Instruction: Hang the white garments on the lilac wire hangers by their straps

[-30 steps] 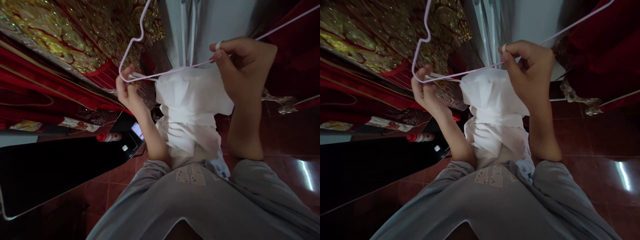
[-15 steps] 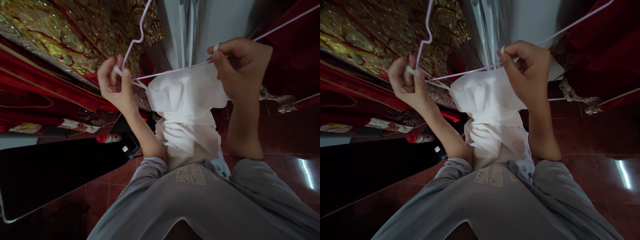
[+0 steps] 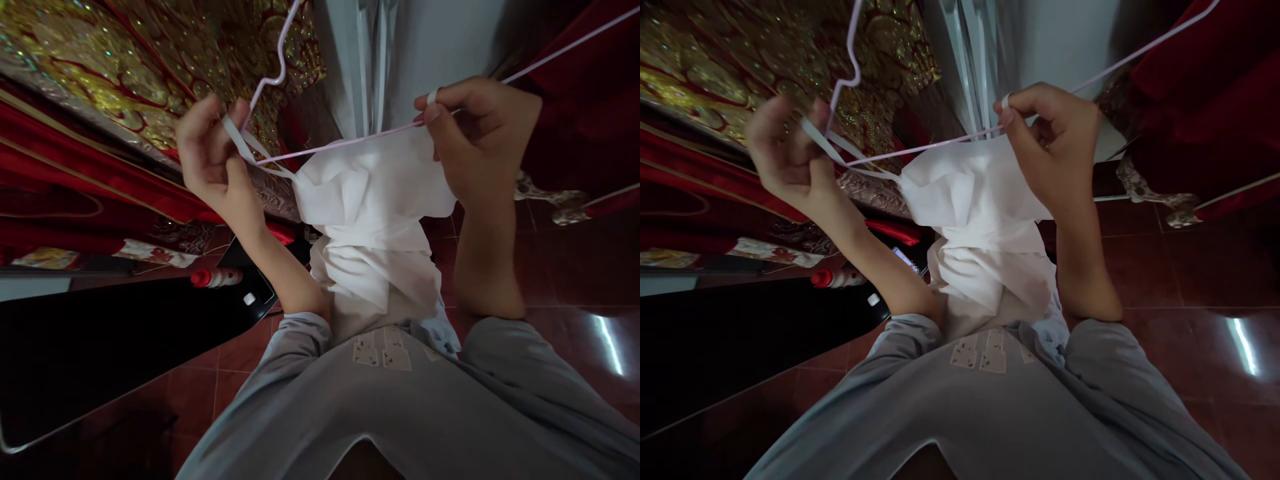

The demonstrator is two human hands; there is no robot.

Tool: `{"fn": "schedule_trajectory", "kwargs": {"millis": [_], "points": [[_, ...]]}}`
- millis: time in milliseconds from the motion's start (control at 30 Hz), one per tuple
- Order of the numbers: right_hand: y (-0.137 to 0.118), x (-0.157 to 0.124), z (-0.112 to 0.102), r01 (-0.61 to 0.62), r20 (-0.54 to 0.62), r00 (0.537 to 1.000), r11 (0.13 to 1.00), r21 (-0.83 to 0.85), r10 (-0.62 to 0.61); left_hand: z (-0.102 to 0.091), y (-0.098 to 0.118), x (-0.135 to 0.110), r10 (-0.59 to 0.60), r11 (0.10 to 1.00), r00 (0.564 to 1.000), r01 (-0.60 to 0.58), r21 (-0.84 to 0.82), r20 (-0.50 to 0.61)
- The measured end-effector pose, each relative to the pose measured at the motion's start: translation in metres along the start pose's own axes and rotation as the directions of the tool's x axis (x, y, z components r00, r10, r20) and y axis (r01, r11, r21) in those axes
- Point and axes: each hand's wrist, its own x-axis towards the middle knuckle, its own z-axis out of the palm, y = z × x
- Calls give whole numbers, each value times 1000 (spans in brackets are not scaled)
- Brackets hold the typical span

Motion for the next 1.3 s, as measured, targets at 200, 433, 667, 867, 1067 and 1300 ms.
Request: {"fn": "schedule_trajectory", "kwargs": {"millis": [200,433,667,867,1067,1300], "points": [[-1,0,-1,-14,19,1000,1000,3,14,-3,14,9,-96,995,978,88,50,187],[-4,-2,5,-40,8,999,999,-19,40,28,23,37,-257,962,913,274,-10,315],[-3,-1,-1,-24,-41,999,998,-56,22,54,40,50,-364,894,837,191,405,409],[-3,-2,-5,-19,-8,1000,1000,8,19,63,30,64,-394,887,743,152,435,542],[-2,-5,3,-63,15,998,997,-36,63,50,23,55,-585,792,776,485,372,235],[2,-4,4,-37,2,999,999,-6,37,50,32,60,-635,772,739,599,212,223]]}}
